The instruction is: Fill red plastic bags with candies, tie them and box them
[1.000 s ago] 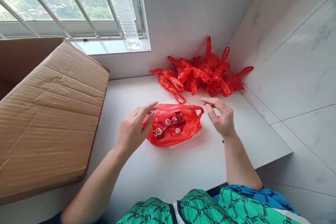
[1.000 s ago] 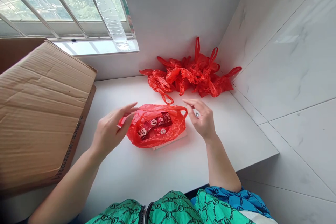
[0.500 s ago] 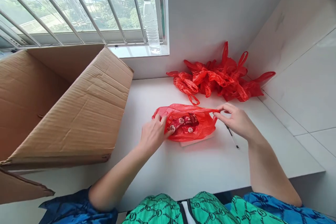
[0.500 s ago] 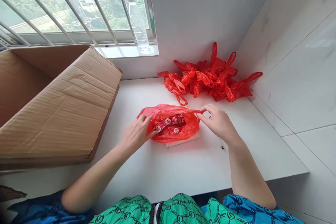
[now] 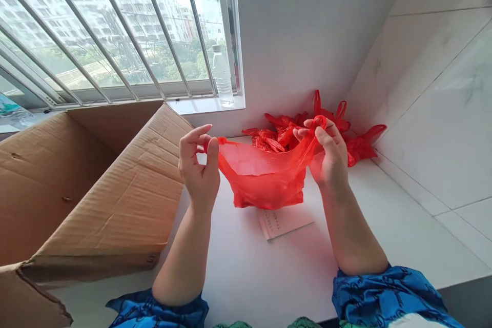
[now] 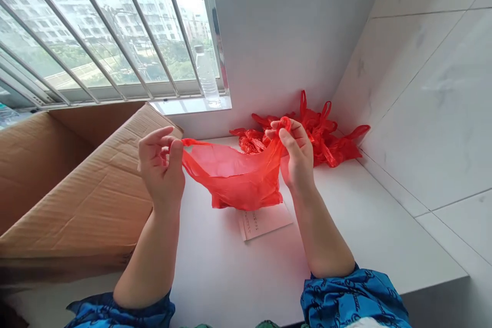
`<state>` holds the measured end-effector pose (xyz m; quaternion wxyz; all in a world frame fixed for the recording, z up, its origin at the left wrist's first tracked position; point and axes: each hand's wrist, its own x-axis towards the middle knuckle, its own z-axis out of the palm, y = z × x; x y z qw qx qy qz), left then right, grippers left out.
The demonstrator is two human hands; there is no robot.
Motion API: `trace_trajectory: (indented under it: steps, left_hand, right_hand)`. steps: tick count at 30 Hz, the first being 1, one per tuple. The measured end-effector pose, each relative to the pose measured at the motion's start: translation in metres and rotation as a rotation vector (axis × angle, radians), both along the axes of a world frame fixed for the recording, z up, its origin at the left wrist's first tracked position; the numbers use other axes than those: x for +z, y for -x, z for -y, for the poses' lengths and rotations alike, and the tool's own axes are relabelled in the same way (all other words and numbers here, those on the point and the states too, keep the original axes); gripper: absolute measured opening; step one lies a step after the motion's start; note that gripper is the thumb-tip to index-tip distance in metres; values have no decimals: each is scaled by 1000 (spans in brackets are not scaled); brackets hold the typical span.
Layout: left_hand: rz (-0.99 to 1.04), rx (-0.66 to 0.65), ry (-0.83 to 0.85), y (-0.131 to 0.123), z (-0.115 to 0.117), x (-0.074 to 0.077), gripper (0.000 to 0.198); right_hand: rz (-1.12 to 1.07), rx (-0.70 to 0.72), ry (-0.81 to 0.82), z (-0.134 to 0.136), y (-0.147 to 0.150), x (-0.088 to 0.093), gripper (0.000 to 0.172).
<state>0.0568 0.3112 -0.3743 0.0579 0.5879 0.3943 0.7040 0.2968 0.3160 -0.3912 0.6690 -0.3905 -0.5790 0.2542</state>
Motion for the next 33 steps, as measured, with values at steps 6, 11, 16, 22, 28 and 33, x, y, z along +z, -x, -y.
trace_trajectory:
  steps: [6, 11, 16, 22, 28, 33]
  left_hand:
    - [222, -417, 178, 1, -3, -5, 31]
    - [-94, -685, 217, -13, 17, -3, 30]
    - [-468, -503, 37, -25, 20, -13, 30]
    - [-327, -588, 470, -41, 0, -45, 74]
    - [49, -1009, 853, -38, -14, -54, 28]
    - [490, -1266, 968, -36, -19, -60, 18]
  right_hand:
    - [101, 212, 61, 10, 6, -5, 68]
    - [381, 315, 117, 24, 37, -11, 90]
    - [242, 307, 87, 19, 59, -24, 38]
    - [-78, 324, 263, 6, 38, -22, 41]
    - [-310, 352, 380, -7, 29, -25, 38]
    - [-353, 397, 397, -12, 34, -31, 42]
